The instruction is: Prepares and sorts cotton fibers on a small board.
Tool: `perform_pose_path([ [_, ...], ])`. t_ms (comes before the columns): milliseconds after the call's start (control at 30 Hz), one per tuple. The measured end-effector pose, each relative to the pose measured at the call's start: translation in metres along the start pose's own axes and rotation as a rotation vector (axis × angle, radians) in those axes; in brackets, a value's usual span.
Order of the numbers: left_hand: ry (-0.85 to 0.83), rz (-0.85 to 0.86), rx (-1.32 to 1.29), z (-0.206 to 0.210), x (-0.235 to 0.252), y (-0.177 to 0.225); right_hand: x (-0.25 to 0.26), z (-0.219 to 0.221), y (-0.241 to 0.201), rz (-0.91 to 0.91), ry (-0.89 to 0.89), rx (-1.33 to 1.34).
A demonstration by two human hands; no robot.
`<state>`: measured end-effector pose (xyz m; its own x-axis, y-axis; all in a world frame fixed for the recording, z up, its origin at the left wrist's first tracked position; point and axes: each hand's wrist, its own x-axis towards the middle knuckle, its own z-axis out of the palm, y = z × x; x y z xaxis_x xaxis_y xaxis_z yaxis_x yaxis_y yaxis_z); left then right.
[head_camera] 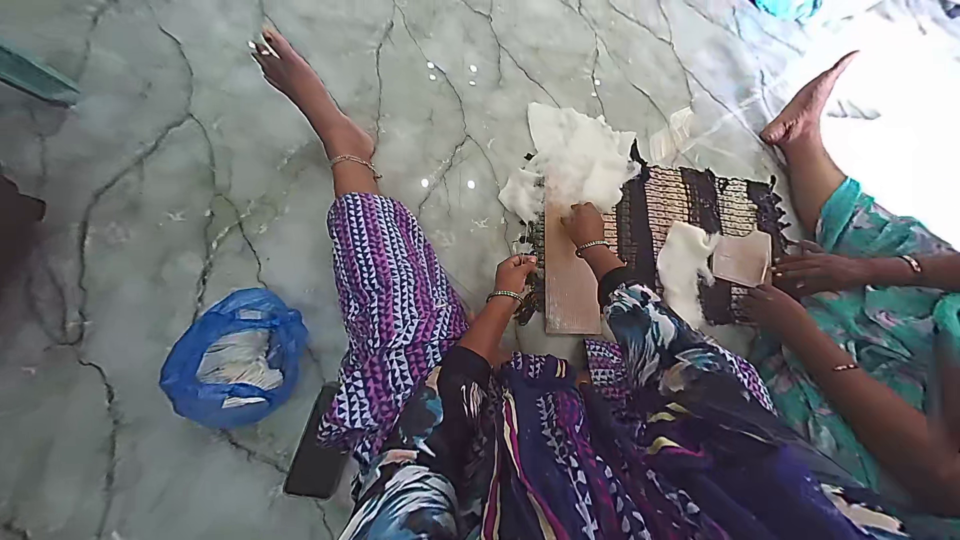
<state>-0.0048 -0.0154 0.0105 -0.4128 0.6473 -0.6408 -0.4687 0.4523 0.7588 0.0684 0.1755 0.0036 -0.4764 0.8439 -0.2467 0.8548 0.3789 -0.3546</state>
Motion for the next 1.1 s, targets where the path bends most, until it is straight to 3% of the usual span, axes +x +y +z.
perform_pose_path([
  [167,0.012,0.015,-0.079,0.001,0.007,0.002,0.006,0.013,-0.002,-0.026,0.053,-0.028],
  [267,0.025,-0.002,-0.073,0.003,0.008,-0.001,0.005,0.006,0.005,-0.003,-0.019,0.034],
  [433,0.032,0.045,-0.027,0.003,0.007,-0.002,-0.031,-0.009,0.028,-0.090,-0.474,0.282],
  [533,-0.155,0.119,0.067,0.000,0.005,-0.014,-0.077,-0.017,0.044,-0.050,-0.745,0.608],
  [600,-0.310,0.152,0.156,0.000,0.007,-0.033,-0.095,-0.018,0.056,-0.053,-0.807,0.716],
  [733,-0.431,0.003,0.317,0.022,-0.007,-0.020,-0.102,-0.021,0.064,-0.057,-0.798,0.718],
  [1100,-0.185,-0.071,0.163,0.018,-0.003,-0.021,-0.109,-0.028,0.056,-0.011,-0.569,0.711],
])
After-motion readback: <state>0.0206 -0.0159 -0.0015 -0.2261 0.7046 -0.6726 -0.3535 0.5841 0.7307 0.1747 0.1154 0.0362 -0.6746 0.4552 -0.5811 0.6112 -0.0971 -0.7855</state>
